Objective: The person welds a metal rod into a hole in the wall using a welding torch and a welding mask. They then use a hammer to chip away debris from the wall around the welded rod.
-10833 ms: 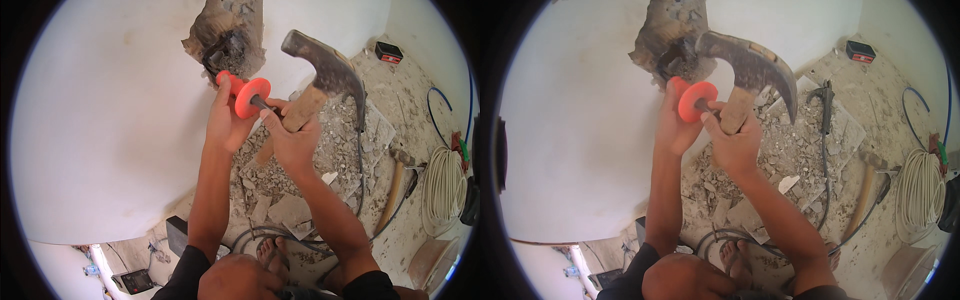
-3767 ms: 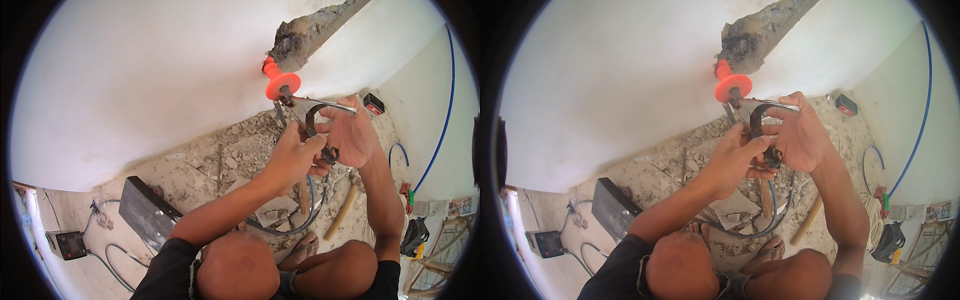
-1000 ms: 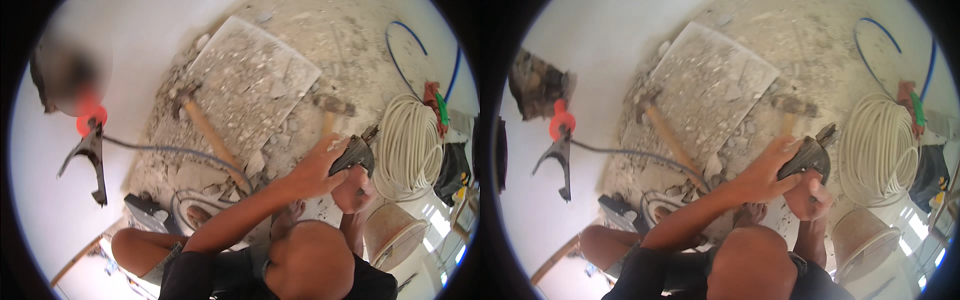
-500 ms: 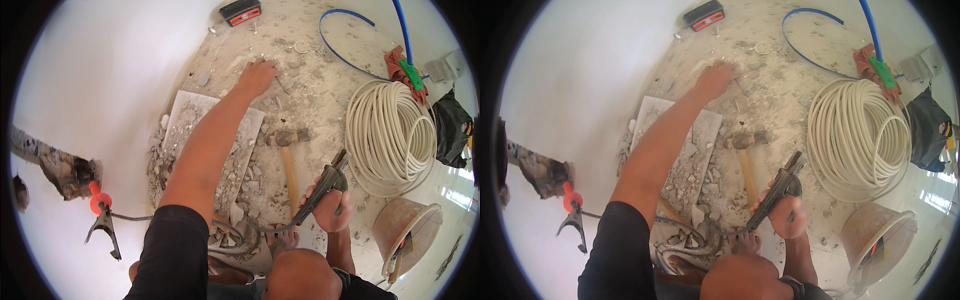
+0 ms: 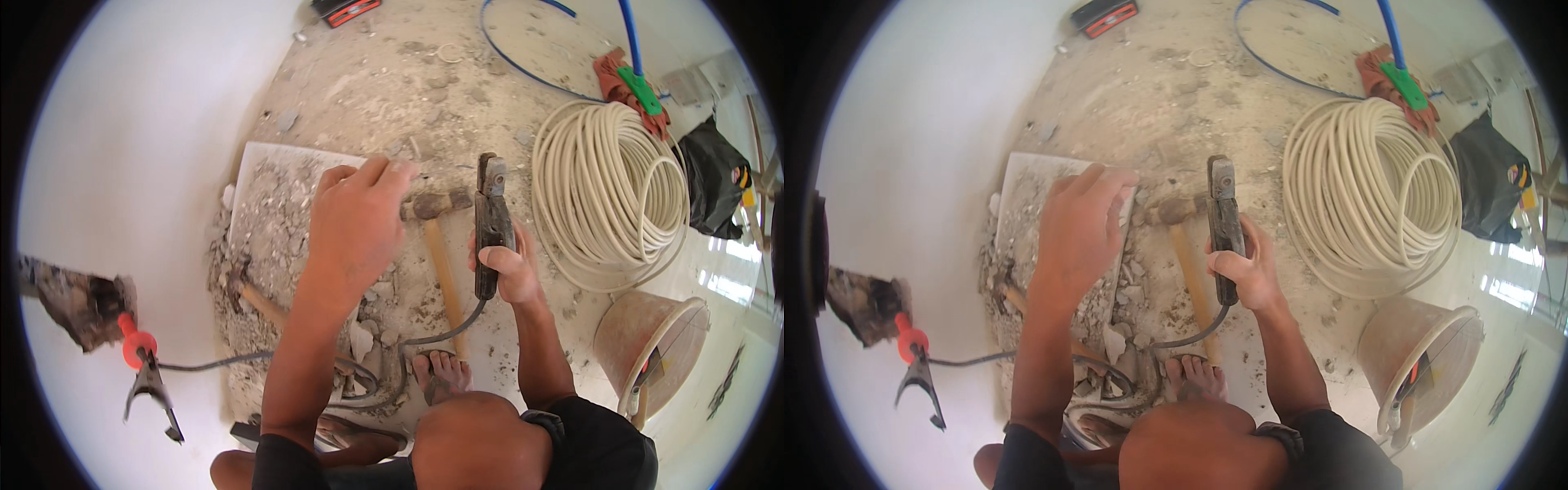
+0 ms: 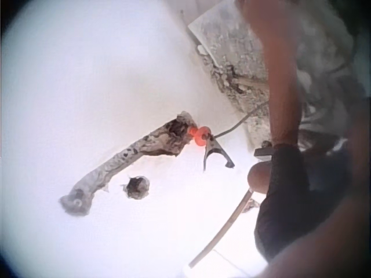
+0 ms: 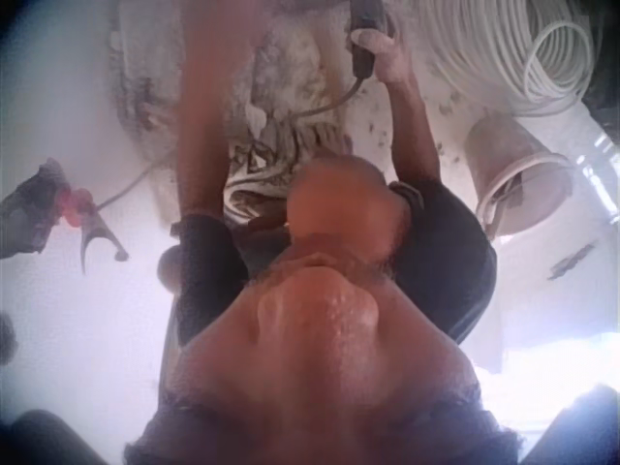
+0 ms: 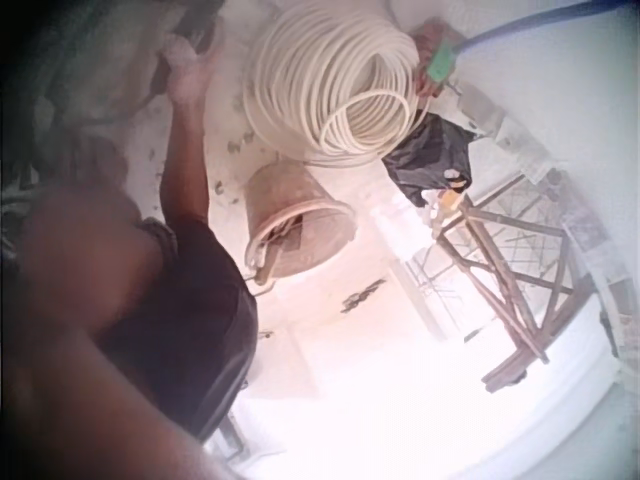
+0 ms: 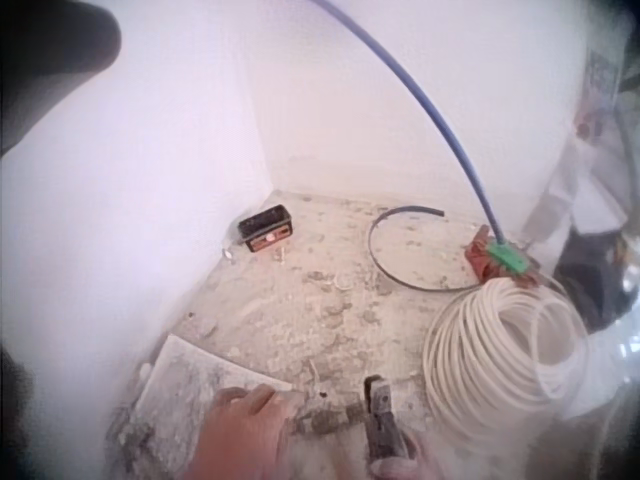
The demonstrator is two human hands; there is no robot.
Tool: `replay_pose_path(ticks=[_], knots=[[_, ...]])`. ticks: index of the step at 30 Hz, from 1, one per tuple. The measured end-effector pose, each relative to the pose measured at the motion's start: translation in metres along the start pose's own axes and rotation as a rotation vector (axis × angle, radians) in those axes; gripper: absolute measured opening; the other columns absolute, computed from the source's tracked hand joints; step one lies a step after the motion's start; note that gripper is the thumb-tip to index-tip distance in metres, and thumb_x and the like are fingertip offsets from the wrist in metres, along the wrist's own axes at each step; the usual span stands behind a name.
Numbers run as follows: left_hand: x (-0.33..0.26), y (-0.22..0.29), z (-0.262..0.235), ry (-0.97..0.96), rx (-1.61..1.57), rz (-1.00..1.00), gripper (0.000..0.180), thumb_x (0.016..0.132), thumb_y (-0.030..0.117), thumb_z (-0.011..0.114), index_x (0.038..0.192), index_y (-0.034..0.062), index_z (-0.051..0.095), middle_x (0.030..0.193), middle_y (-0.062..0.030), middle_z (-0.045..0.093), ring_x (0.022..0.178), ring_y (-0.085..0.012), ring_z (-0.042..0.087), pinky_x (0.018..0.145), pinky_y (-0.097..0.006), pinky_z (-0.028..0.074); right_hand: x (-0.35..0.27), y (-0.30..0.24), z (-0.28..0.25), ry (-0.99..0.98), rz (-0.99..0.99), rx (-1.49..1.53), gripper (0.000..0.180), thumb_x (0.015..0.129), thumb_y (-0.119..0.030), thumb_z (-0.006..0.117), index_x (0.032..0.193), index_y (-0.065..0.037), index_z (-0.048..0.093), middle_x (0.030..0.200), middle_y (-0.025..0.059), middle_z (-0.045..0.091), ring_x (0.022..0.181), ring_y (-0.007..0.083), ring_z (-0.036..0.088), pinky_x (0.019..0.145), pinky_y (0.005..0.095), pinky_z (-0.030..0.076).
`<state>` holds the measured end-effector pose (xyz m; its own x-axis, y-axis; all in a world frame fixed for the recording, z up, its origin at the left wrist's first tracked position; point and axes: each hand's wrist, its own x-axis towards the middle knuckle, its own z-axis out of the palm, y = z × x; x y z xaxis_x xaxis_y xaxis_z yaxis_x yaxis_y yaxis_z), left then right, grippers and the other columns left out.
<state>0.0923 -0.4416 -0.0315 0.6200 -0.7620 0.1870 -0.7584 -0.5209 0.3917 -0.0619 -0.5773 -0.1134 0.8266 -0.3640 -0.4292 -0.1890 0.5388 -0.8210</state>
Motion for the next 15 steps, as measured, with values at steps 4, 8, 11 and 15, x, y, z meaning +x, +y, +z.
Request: replay_pose_path(ticks=[4,8,11,15], knots=[[-0.015,0.000,-0.013,0.065,0.017,0.014,0.015,0.080,0.001,0.055,0.092,0.0081,0.059,0.081,-0.0067,0.059,0.071,-0.0290,0.056,0.071,-0.038,0.042,-0.009,-0.004,0.018,-0.054,-0.011,0.008,0.037,0.063,-0.012,0.061,0.095,0.002,0.052,0.076,0.0065,0.055,0.062,0.0128,0.054,0.058,0.0265,0.044],[-0.027,0.004,-0.017,0.042,0.027,-0.008,0.014,0.080,0.002,0.056,0.091,0.0084,0.059,0.080,-0.0054,0.059,0.069,-0.0282,0.056,0.069,-0.038,0.042,-0.013,-0.007,0.026,-0.098,-0.041,-0.029,0.038,0.062,-0.012,0.062,0.096,0.002,0.052,0.077,0.0063,0.056,0.064,0.0125,0.054,0.059,0.0258,0.044],[-0.032,0.007,-0.020,0.031,0.017,-0.013,0.016,0.081,0.003,0.056,0.096,0.0085,0.057,0.079,-0.0059,0.060,0.070,-0.0283,0.057,0.074,-0.039,0.042,-0.019,-0.006,0.031,-0.109,-0.071,-0.040,0.039,0.062,-0.014,0.062,0.096,0.002,0.052,0.077,0.0059,0.056,0.065,0.0120,0.054,0.060,0.0252,0.043],[-0.034,0.018,-0.027,0.021,-0.064,-0.113,0.025,0.084,0.005,0.055,0.108,0.0081,0.051,0.076,-0.0082,0.062,0.075,-0.0283,0.060,0.087,-0.041,0.040,-0.024,-0.006,0.032,-0.134,-0.079,-0.038,0.043,0.061,-0.016,0.064,0.097,0.003,0.052,0.078,0.0051,0.056,0.066,0.0115,0.052,0.061,0.0253,0.043]])
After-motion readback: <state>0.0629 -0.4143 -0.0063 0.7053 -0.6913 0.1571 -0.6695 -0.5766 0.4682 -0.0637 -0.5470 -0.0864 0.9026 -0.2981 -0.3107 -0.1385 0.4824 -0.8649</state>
